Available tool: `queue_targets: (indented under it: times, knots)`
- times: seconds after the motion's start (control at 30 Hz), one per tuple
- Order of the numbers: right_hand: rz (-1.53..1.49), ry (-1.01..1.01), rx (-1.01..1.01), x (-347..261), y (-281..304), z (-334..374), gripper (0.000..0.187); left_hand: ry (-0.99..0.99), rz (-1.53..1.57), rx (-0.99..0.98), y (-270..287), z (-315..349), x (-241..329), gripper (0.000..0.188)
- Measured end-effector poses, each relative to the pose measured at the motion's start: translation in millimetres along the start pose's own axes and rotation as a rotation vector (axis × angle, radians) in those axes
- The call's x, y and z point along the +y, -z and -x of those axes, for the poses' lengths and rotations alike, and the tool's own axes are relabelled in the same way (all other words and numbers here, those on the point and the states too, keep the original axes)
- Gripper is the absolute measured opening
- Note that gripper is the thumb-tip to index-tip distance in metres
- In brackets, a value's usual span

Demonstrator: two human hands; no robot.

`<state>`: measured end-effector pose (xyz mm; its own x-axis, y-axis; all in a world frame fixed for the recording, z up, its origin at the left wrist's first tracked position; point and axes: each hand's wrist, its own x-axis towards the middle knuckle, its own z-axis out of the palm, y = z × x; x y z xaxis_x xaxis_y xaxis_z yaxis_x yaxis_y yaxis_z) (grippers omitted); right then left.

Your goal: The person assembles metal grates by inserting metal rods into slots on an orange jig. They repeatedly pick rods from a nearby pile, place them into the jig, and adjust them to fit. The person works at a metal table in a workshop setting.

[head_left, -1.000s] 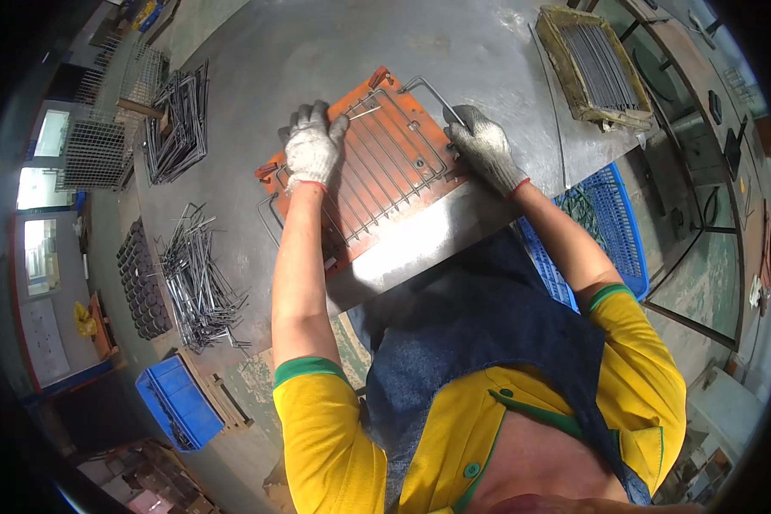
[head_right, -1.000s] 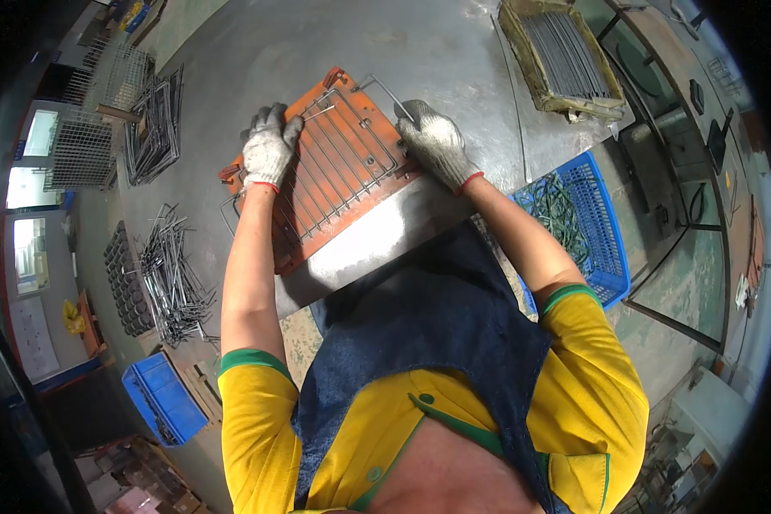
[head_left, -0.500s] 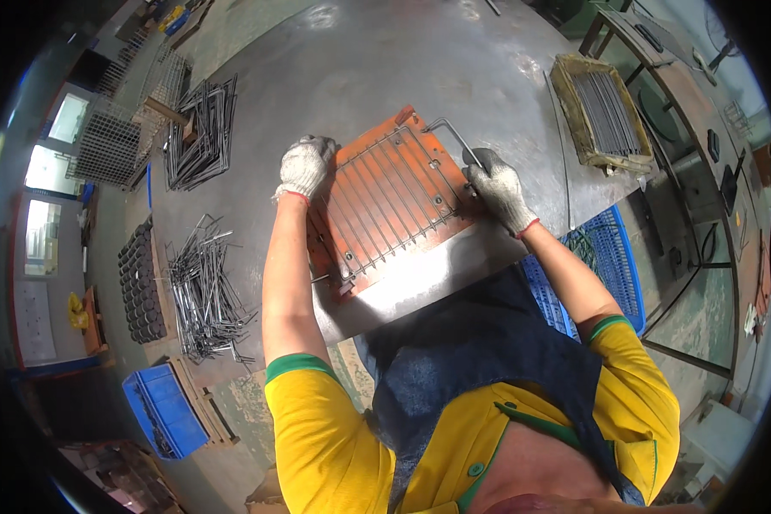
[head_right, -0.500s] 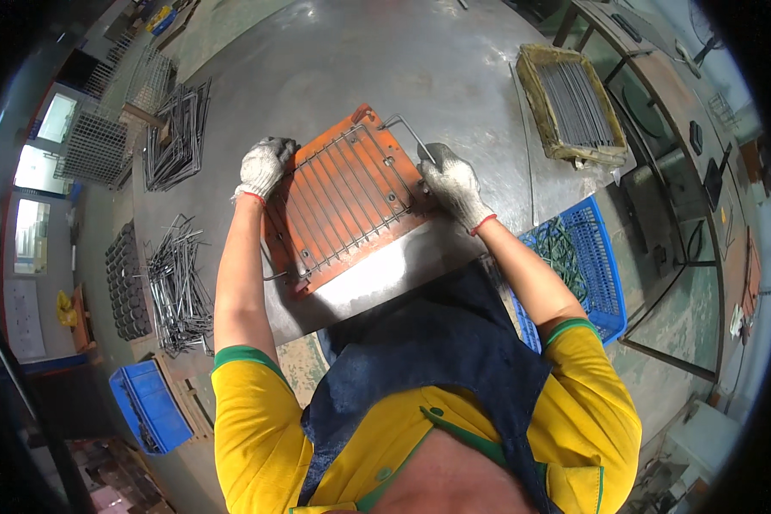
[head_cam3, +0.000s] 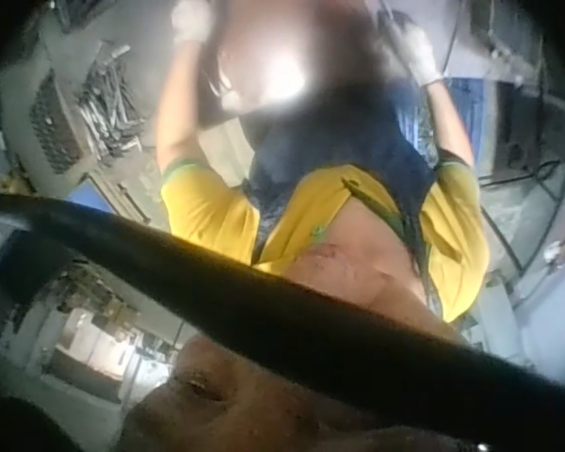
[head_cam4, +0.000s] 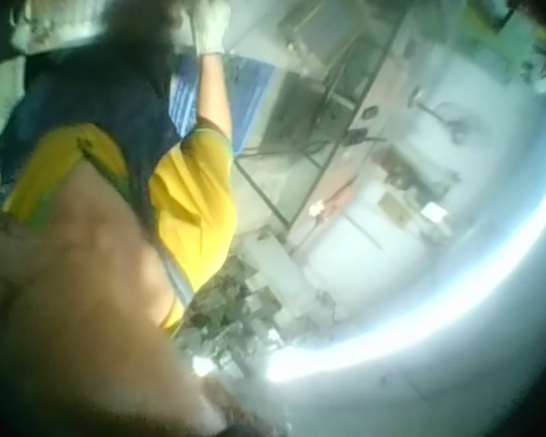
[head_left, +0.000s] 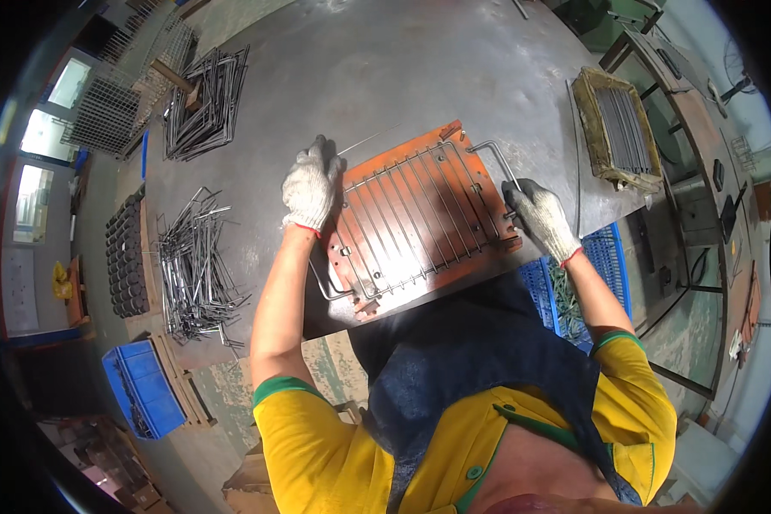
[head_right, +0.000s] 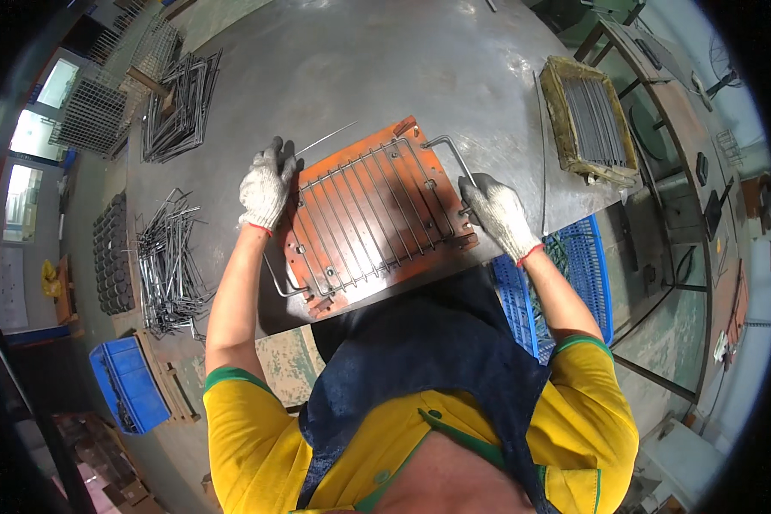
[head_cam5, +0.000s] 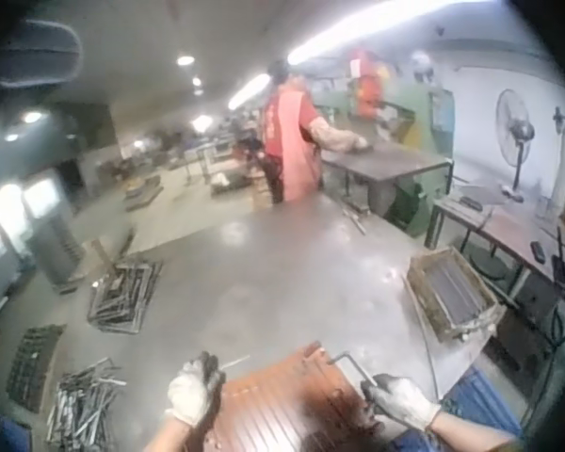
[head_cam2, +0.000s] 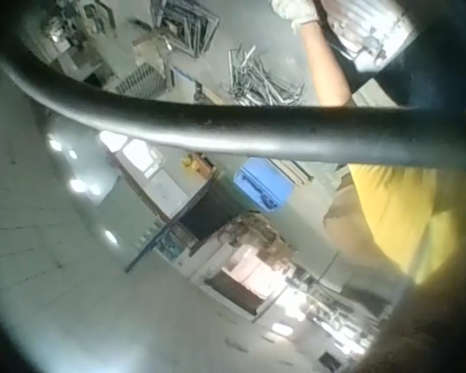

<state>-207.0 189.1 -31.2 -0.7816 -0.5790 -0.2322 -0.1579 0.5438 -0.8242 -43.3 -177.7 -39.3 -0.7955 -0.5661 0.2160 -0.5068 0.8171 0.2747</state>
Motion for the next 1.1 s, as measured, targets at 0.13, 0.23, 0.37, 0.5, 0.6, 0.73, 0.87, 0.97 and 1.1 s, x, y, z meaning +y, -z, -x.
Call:
queue_targets:
  times: [0.13,0.23,0.37,0.5,0.6,0.73,0.87,0.97,1.1]
  knots:
    - [0.794,0.842,0.427,-18,26,-46,0.031,-0.032,-0.060,-0.087,13,-8,21,0.036]
    - [0.595,0.761,0.236,-91,-12,-69,0.026,-0.002,-0.064,-0.067,7,-9,13,0.034]
    - [0.820,0.917,0.087,-124,-88,-131,0.023,0.023,-0.120,-0.045,4,-9,18,0.033]
    - [1.145,0.864,0.107,-107,-143,-196,0.017,0.024,-0.128,-0.031,-5,-16,23,0.031]
    - [1.205,0.901,-0.043,-136,-143,-184,0.013,0.105,-0.028,-0.030,2,-7,16,0.032]
    - [1.277,0.839,-0.156,-145,-130,-179,0.015,0.249,0.361,0.224,-5,-7,3,0.039]
    - [1.160,0.733,-0.070,-124,-84,-184,0.015,0.973,0.876,0.367,16,-10,-12,0.032]
    - [0.837,0.476,0.217,-119,-7,-173,0.025,0.655,1.342,0.434,35,31,-35,0.035]
    - [0.753,0.129,0.443,-67,126,-128,0.032,0.504,1.173,0.270,33,86,-48,0.053]
